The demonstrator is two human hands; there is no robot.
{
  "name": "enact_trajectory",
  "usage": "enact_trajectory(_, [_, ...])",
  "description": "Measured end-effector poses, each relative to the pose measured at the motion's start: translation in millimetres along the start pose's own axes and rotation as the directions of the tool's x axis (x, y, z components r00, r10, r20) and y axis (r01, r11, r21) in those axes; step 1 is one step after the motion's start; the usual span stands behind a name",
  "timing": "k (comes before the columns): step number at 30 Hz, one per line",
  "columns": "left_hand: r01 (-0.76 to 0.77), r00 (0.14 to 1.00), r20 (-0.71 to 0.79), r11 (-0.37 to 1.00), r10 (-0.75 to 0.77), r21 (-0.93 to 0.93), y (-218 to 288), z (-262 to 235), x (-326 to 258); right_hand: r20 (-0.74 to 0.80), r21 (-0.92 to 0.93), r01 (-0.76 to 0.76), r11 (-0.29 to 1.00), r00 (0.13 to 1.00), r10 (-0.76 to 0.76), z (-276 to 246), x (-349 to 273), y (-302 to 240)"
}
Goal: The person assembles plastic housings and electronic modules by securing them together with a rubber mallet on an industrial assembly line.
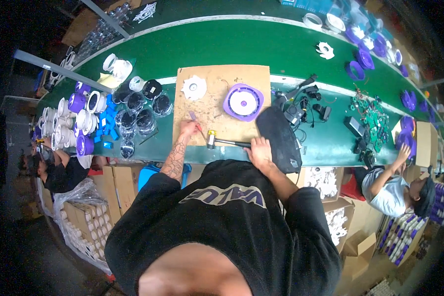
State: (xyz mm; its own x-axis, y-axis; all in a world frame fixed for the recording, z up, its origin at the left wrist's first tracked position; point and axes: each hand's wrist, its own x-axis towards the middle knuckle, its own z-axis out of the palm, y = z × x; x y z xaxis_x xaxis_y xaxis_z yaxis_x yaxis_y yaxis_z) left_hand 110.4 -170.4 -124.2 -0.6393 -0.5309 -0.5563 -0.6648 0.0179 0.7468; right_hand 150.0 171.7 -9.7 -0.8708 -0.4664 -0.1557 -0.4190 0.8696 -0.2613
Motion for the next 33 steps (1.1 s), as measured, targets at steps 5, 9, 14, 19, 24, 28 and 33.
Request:
enact_trajectory(5, [-0.362, 0.931, 0.034, 0.909, 0.364, 0.204, 21, 21, -36, -0.288, -0.006, 0.072, 0.997, 0.955, -0.07, -44, 65, -15])
enact_trajectory(9, [-0.532, 0.835, 0.176, 0.846, 0.521, 0.024, 42, 71, -59, -0.201, -0.218, 0.029, 0.976, 0.977, -0.073, -19, 115, -3])
enact_trajectory(14, [-0.488, 0.826, 0.342, 0.872, 0.448, 0.037, 68, 102, -82, -0.163, -0.054, 0.1, 0.994, 0.981, -0.108, -24, 129, 7])
enact_trajectory(19, [-0.519, 0.768, 0.386, 0.85, 0.511, -0.094, 100, 104, -106, -0.248, 0.418, 0.095, 0.903, 0.969, 0.012, -90, 108, 2])
enact_trajectory(24, [-0.955, 0.278, 0.603, 0.283, 0.748, 0.09, 159, 69, -130, -0.21, 0.52, 0.045, 0.853, 0.975, 0.077, -136, 97, 12])
enact_trajectory(28, [-0.977, 0.203, 0.715, 0.182, 0.669, 0.108, 191, 56, -158, -0.015, 0.641, -0.119, 0.759, 0.986, 0.167, -174, 101, 12])
enact_trajectory(33, [-0.97, 0.225, 0.8, 0.203, 0.557, 0.131, 212, 36, -173, 0.038, 0.663, -0.151, 0.733, 0.985, 0.168, -178, 102, 7])
